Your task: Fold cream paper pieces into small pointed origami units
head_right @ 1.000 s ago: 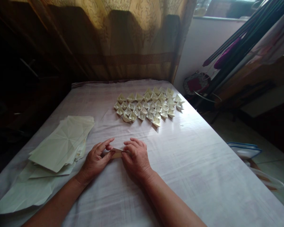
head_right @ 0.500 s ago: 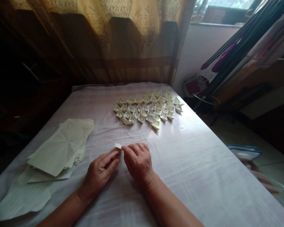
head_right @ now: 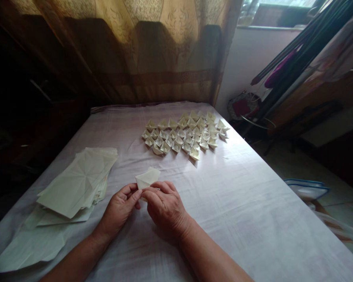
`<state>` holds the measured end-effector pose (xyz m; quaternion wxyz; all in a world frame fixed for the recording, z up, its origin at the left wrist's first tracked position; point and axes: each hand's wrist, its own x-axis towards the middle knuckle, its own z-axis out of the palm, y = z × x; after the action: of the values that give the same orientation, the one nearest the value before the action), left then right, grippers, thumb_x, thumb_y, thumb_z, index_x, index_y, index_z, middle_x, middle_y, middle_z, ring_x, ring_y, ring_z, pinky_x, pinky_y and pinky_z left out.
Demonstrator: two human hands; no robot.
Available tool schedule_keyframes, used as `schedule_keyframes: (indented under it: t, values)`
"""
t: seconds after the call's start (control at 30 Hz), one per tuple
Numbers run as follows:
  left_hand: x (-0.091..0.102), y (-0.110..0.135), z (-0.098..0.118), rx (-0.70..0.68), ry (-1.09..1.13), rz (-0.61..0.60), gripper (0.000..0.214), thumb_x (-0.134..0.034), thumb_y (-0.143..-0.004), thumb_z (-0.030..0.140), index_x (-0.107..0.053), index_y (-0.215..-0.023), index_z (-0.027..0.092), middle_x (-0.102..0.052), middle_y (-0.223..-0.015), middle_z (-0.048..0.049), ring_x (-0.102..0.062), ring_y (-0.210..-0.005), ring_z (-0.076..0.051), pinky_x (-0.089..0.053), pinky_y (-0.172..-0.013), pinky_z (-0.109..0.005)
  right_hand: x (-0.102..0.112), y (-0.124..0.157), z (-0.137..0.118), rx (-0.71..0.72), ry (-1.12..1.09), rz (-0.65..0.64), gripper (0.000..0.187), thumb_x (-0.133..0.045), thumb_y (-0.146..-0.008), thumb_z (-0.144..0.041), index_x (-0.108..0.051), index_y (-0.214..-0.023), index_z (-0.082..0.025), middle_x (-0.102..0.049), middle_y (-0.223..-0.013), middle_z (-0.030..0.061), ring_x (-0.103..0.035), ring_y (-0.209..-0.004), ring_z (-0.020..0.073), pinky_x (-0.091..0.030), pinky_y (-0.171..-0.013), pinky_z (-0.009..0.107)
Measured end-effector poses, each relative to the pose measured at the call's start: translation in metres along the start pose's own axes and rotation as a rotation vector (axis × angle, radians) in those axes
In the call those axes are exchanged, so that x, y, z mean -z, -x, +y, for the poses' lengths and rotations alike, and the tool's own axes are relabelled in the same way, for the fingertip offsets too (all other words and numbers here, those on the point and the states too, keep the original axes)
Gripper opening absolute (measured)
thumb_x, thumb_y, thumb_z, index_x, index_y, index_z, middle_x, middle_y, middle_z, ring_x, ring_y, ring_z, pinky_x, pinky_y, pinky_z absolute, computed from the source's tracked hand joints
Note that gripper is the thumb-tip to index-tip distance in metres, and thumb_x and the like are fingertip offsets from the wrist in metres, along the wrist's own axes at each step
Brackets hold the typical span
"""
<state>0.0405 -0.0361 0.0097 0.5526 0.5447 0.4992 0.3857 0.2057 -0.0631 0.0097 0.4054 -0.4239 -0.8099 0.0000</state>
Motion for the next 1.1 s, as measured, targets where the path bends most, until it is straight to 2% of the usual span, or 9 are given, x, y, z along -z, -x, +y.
schedule_keyframes:
  t: [0.13, 0.23, 0.37, 0.47, 0.57, 0.7, 0.8, 0.9, 1.1]
  values:
    - [0.010, -0.005, 0.000, 0.038, -0.101, 0.008, 0.036, -0.061, -0.073, 0.045, -0.070, -0.092, 0.016, -0.070, -0.075, -0.0005, -0.048, -0.047, -0.008, -0.041, -0.046, -0.020, 0.004, 0.002, 0.007, -0.019, -0.062, 0.109, 0.028, -0.049, -0.081, -0.008, -0.059, -0.103, -0.023, -0.073, -0.107, 0.0038, -0.063, -0.101, 0.0209, -0.045, -0.089, 0.038]
    - [0.018, -0.006, 0.002, 0.067, -0.201, -0.040, 0.034, -0.057, -0.074, 0.041, -0.072, -0.094, 0.017, -0.065, -0.065, 0.0024, -0.048, -0.048, -0.010, -0.037, -0.044, -0.019, 0.004, 0.007, 0.016, -0.176, -0.073, 0.192, 0.022, -0.053, -0.083, -0.013, -0.058, -0.101, -0.023, -0.070, -0.112, 0.0078, -0.062, -0.106, 0.0229, -0.047, -0.093, 0.040]
    - [0.024, -0.008, 0.005, 0.083, -0.235, -0.086, 0.035, -0.056, -0.074, 0.041, -0.072, -0.092, 0.016, -0.067, -0.068, 0.0006, -0.053, -0.056, -0.012, -0.040, -0.050, -0.020, 0.002, 0.013, 0.023, -0.349, -0.195, -0.004, 0.022, -0.051, -0.086, -0.019, -0.060, -0.105, -0.023, -0.071, -0.096, 0.0049, -0.067, -0.086, 0.0187, -0.053, -0.079, 0.032]
    - [0.026, -0.009, 0.005, 0.113, -0.223, -0.110, 0.036, -0.056, -0.074, 0.041, -0.071, -0.095, 0.015, -0.066, -0.069, 0.0001, -0.053, -0.055, -0.012, -0.040, -0.050, -0.021, 0.003, 0.015, 0.021, -0.238, -0.193, -0.124, 0.031, -0.058, -0.085, -0.029, -0.058, -0.114, -0.021, -0.067, -0.117, 0.0109, -0.064, -0.104, 0.0230, -0.051, -0.089, 0.037]
    - [0.028, -0.011, 0.004, 0.134, -0.225, -0.131, 0.037, -0.054, -0.076, 0.038, -0.069, -0.102, 0.016, -0.064, -0.066, 0.0022, -0.052, -0.053, -0.012, -0.040, -0.050, -0.021, 0.003, 0.014, 0.019, -0.089, -0.026, -0.166, 0.048, -0.068, -0.080, -0.035, -0.058, -0.124, -0.021, -0.049, -0.143, 0.0171, -0.050, -0.126, 0.0311, -0.044, -0.098, 0.047]
    - [0.027, -0.013, 0.000, 0.106, -0.392, -0.106, 0.034, -0.052, -0.078, 0.028, -0.064, -0.107, 0.018, -0.065, -0.072, 0.0022, -0.057, -0.060, -0.013, -0.045, -0.057, -0.023, -0.004, 0.011, 0.016, 0.031, 0.119, -0.218, 0.025, -0.062, -0.086, -0.021, -0.067, -0.111, -0.025, -0.060, -0.133, 0.0111, -0.053, -0.120, 0.0278, -0.042, -0.095, 0.043]
    - [0.027, -0.009, 0.000, -0.001, -0.683, -0.064, 0.028, -0.052, -0.079, 0.020, -0.064, -0.105, 0.021, -0.068, -0.086, -0.0002, -0.063, -0.076, -0.016, -0.049, -0.070, -0.026, -0.010, 0.011, 0.016, 0.033, 0.124, -0.261, 0.019, -0.060, -0.090, -0.020, -0.069, -0.105, -0.024, -0.070, -0.116, 0.0070, -0.059, -0.104, 0.0227, -0.044, -0.088, 0.037]
    - [0.030, 0.001, 0.003, -0.187, -0.940, -0.051, 0.019, -0.057, -0.083, 0.024, -0.066, -0.100, 0.024, -0.066, -0.102, -0.0023, -0.065, -0.087, -0.018, -0.049, -0.078, -0.029, -0.011, 0.011, 0.016, 0.013, 0.113, -0.308, 0.019, -0.061, -0.090, -0.020, -0.069, -0.106, -0.024, -0.072, -0.108, 0.0053, -0.060, -0.094, 0.0212, -0.044, -0.083, 0.036]
    - [0.043, 0.012, 0.006, -0.510, -1.109, -0.231, 0.010, -0.068, -0.084, 0.027, -0.070, -0.094, 0.028, -0.067, -0.101, -0.0008, -0.060, -0.096, -0.021, -0.044, -0.086, -0.035, -0.009, 0.011, 0.014, -0.024, 0.056, -0.320, 0.022, -0.063, -0.087, -0.017, -0.070, -0.106, -0.024, -0.071, -0.109, 0.0041, -0.060, -0.097, 0.0230, -0.044, -0.082, 0.037]
